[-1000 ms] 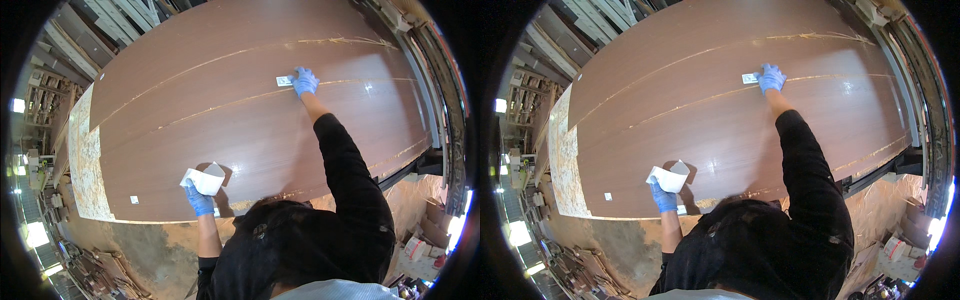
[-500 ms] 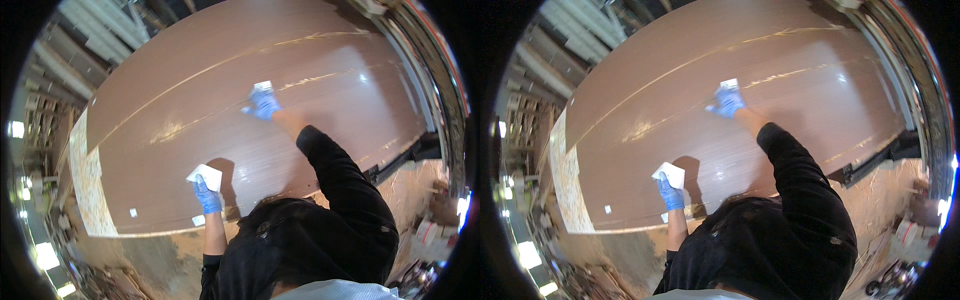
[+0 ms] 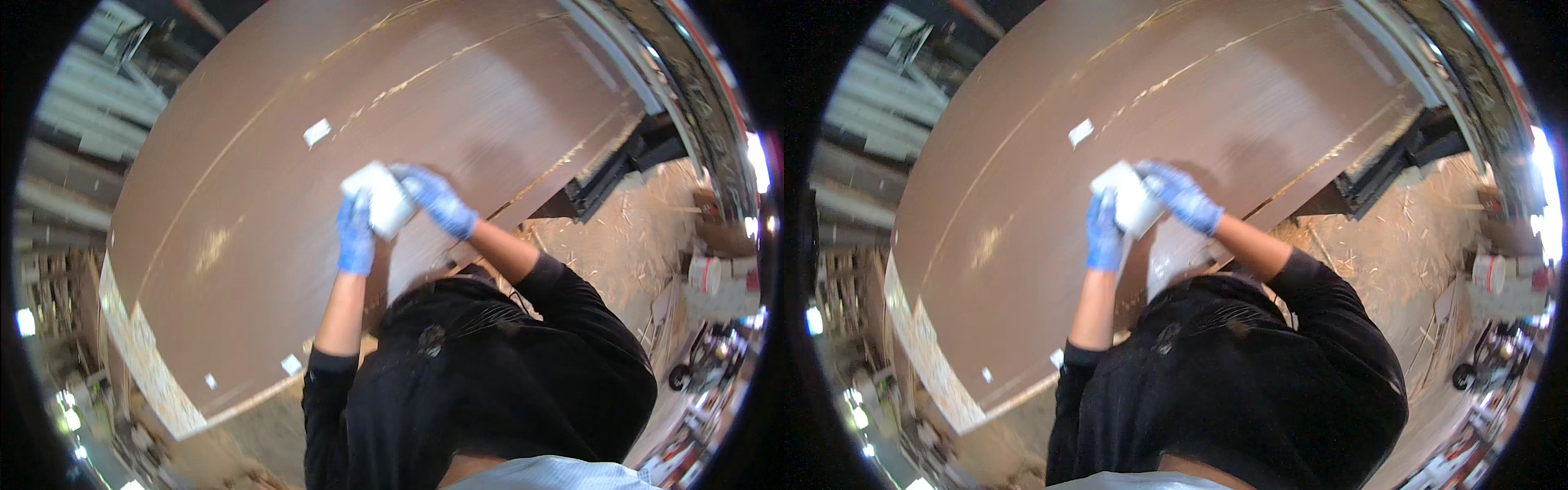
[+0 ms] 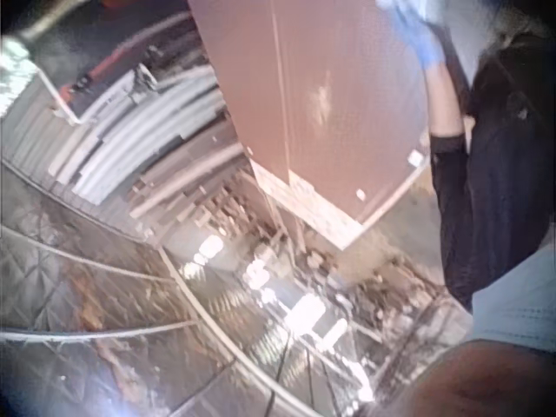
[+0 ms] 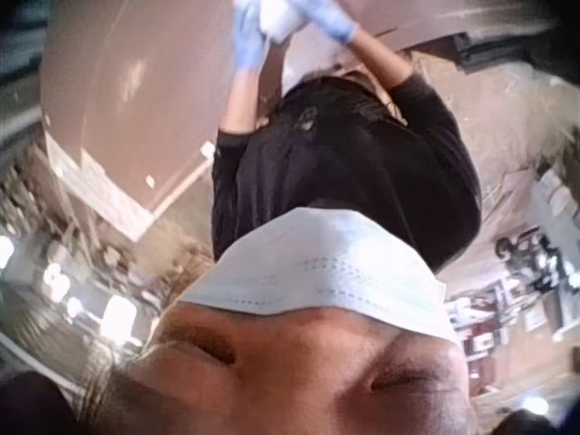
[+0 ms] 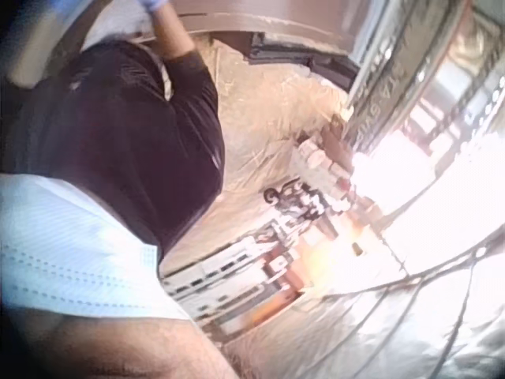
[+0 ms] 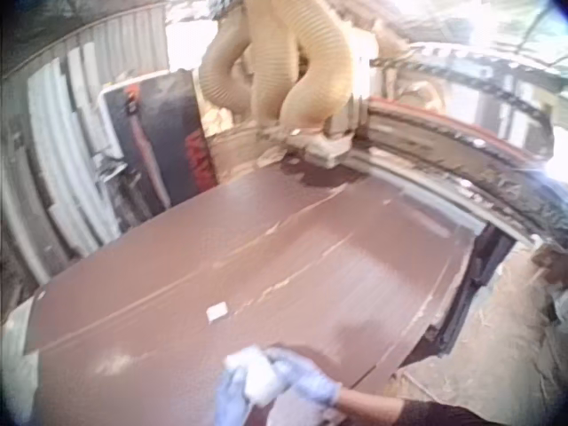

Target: The person repeatedly picks up large reddish-brown wood panels, places them on a panel saw, and cuts them. After each cut, the person removes the panel and stacks it with others. The person also walks to a table and wipes the surface of a panel with a white cloth.

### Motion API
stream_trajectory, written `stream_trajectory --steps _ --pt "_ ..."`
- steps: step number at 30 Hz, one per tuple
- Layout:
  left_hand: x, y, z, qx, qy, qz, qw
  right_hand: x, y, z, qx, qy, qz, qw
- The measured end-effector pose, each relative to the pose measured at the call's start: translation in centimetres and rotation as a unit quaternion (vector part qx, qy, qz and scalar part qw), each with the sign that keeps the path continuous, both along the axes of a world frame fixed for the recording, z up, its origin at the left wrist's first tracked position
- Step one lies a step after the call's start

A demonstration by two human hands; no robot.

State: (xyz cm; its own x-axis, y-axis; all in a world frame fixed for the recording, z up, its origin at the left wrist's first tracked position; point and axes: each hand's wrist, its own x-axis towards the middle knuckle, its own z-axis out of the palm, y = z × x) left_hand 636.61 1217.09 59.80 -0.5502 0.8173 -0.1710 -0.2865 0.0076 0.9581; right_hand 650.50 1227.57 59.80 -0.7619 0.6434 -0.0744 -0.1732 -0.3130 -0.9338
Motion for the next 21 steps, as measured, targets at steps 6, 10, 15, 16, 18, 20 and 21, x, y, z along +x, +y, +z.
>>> stream_trajectory --steps 6,10,15,16,18,20,21 --pt "3.5 4.6 2.6 -0.004 -0.073 -0.036 0.997 5.2 2.5 3.7 0.073 -0.017 -0.044 0.996" --pt "5.2 6.8 3.0 0.0 -0.022 -0.03 0.999 7.3 4.5 4.7 0.09 -0.034 -0.039 0.995" --pt "7.7 9.0 3.3 -0.004 0.109 -0.081 0.991 8.8 6.9 5.1 0.08 -0.023 -0.053 0.995" --pt "8.5 9.4 3.5 0.004 0.119 -0.084 0.989 9.0 7.4 4.2 0.095 -0.023 -0.053 0.994" --pt "9.5 10.3 4.4 -0.041 0.179 -0.084 0.979 10.0 8.4 5.3 0.07 -0.044 -0.063 0.995" --pt "10.1 10.4 5.0 -0.048 0.169 -0.06 0.983 10.0 9.3 2.5 0.213 -0.07 -0.045 0.974" --pt "9.9 10.0 4.4 -0.046 0.151 -0.041 0.987 9.7 9.2 2.8 0.237 -0.101 -0.033 0.966"
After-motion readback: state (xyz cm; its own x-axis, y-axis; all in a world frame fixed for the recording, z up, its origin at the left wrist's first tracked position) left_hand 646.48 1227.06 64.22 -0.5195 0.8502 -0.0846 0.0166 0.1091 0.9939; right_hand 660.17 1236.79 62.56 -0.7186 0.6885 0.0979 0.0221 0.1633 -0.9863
